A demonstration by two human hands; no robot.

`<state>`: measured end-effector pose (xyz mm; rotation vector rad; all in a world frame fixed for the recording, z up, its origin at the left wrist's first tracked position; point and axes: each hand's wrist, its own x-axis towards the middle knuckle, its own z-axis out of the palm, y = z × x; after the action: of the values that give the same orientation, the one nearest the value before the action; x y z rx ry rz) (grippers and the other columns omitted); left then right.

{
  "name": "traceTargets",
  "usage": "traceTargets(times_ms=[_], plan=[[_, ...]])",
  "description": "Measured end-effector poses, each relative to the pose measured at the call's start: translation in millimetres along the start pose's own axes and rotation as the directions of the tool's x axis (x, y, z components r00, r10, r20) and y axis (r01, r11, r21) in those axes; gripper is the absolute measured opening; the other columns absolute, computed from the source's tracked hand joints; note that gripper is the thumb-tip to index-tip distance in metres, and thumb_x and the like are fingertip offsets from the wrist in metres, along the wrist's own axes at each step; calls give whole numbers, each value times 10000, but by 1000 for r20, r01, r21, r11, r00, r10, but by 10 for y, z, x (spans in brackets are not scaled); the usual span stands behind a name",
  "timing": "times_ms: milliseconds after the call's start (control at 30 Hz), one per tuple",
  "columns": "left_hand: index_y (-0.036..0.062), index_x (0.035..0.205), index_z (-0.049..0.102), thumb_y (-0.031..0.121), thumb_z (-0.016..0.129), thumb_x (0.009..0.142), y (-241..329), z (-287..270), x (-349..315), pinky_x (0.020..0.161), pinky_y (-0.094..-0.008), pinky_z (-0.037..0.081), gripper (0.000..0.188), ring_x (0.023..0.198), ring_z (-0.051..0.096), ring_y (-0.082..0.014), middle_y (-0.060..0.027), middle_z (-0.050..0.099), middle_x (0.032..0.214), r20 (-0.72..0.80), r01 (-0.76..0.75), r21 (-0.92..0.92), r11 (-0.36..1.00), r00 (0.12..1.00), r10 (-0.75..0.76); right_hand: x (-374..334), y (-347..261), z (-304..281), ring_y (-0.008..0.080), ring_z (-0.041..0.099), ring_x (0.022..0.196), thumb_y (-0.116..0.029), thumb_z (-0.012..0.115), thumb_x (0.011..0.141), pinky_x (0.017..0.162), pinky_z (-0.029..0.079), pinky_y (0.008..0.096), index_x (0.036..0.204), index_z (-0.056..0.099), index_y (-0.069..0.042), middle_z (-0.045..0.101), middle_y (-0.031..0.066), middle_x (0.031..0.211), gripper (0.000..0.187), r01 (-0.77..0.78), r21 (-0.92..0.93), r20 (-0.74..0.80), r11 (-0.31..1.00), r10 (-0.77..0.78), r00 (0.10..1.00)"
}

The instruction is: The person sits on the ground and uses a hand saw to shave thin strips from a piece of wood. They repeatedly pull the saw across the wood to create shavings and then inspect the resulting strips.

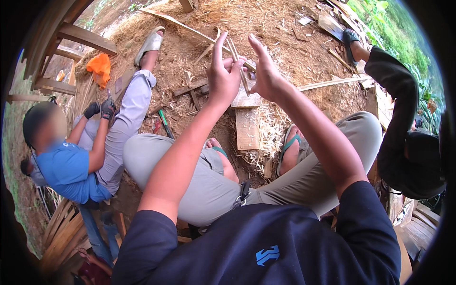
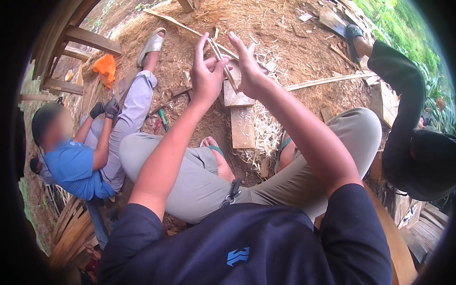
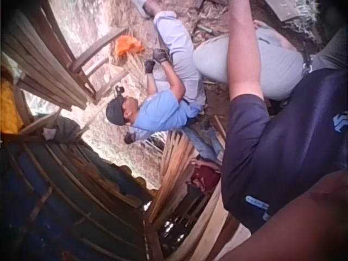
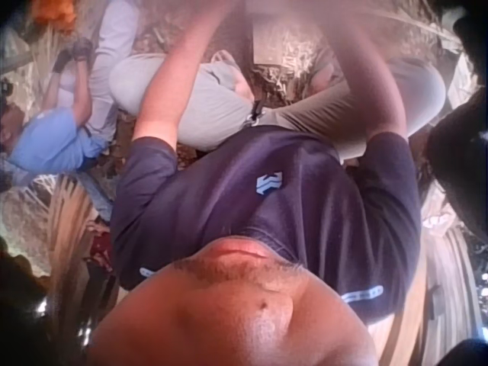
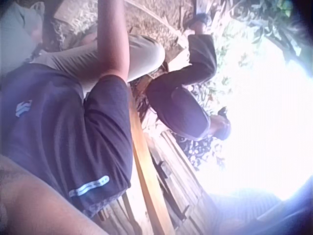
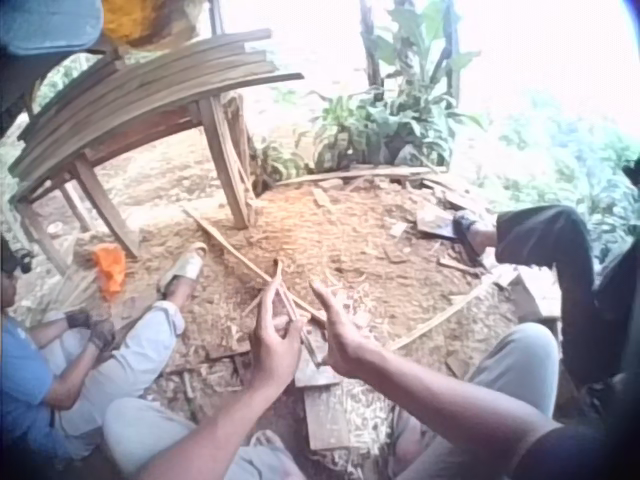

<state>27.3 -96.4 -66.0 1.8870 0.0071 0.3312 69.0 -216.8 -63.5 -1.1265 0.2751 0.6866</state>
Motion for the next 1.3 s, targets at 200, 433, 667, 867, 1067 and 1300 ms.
traceTargets(times_ms=[200, 433, 667, 867, 1067, 1300], plan=[[69, 1499, 347, 35, 623, 951, -35, 44, -29, 713, -290, 569, 614, 884, 740, -198, -179, 749, 965, 25, -34, 42, 999, 999, 33, -64, -1, -7, 396, 198, 1461, -798, 492, 840, 1051, 25, 789, 1582, 187, -170, 313, 200, 1522, 1019, -22, -86, 186, 996, 38, 982], [16, 1352, 501, 36, 629, 933, -91, 94, -142, 670, -306, 538, 439, 812, 718, -171, -133, 728, 837, -23, -106, 138, 985, 994, 110, -21, 188, 70, 359, 294, 1445, -696, 714, 761, 1192, 194, 485, 1582, -115, -110, 185, 273, 1585, 1306, 123, 32, 77, 992, -125, 989], [13, 1217, 617, 55, 637, 897, -66, 138, -189, 523, -285, 396, 323, 543, 455, -79, -14, 477, 582, -124, -164, 220, 962, 973, 194, 134, 349, 5, 377, -173, 1512, -840, 622, 726, 1203, 21, 562, 1552, -244, -108, -151, 294, 1617, 1402, 294, -130, 65, 947, -288, 955], [-8, 1233, 596, 1, 599, 926, -49, 86, -104, 643, -284, 543, 307, 761, 688, -121, -84, 705, 811, -80, -185, 216, 959, 975, 206, 180, 357, 35, 395, -142, 1513, -841, 594, 744, 1202, 43, 575, 1556, -223, -89, -137, 298, 1617, 1376, 298, -122, 37, 947, -296, 955], [-11, 1215, 469, 35, 549, 1003, -16, -195, 199, 733, -277, 624, 231, 934, 716, -219, -159, 683, 1076, -178, -45, -155, 987, 984, 17, 112, 406, 64, 431, 154, 1482, -684, 753, 715, 1184, 205, 567, 1576, -50, -41, 100, 332, 1571, 1341, 289, -288, -234, 913, -360, 903], [-13, 1202, 415, 33, 551, 1003, 160, -278, 242, 758, -378, 648, 246, 927, 716, -301, -189, 637, 1095, -145, 64, -436, 898, 980, -140, 92, 628, -45, 289, 245, 1483, -575, 700, 871, 1194, 180, 515, 1602, 80, -154, 246, 170, 1592, 1047, 52, 118, 477, 992, -103, 873]])
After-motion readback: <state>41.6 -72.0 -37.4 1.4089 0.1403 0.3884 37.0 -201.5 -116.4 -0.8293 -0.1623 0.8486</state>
